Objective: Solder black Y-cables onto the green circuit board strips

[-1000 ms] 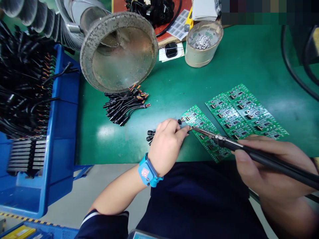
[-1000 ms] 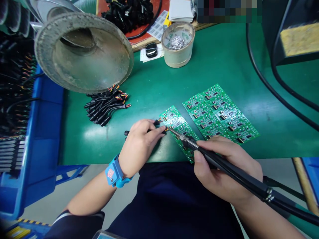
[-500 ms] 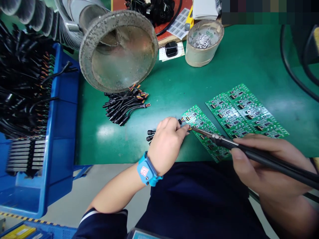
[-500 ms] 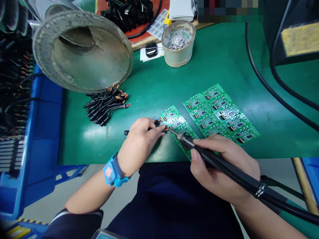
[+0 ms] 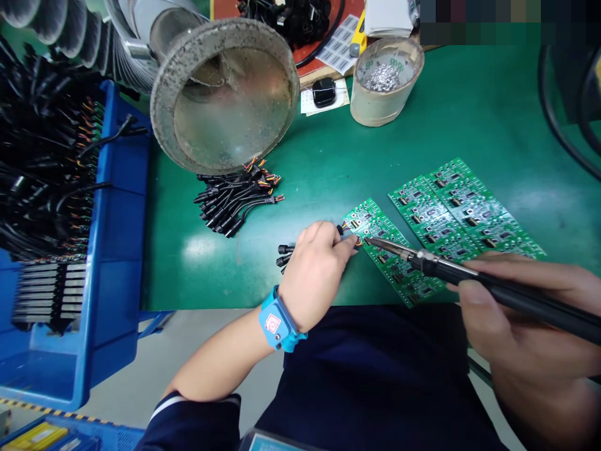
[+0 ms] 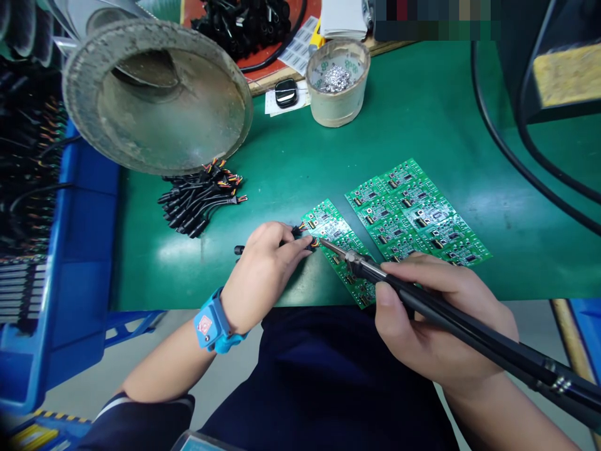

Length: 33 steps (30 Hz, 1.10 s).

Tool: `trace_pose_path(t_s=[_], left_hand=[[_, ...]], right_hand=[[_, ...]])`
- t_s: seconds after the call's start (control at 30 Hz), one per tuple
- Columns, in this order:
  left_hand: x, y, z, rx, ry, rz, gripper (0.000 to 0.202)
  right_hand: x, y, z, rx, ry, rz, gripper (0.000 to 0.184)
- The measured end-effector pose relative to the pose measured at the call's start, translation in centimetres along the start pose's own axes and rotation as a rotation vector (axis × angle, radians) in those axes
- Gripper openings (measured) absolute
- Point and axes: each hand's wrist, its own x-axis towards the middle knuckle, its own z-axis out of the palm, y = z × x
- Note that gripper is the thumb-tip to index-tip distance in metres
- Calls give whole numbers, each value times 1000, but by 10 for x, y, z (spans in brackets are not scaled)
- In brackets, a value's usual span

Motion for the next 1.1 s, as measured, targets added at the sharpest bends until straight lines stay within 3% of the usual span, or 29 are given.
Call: trace_pose_path(t_s=[0.27,1.0,1.1], left_hand=[[-2,-10,8,-127,42,-10,20],[-4,-10,12,-74,91,-3,20],[-5,-10,12,-51,98,-1,20]], right_hand=[[1,-5,0,-9,-31,4,23],[1,-3,10,-92,5,-21,20],[4,-6,9,-88,-43,-11,20]])
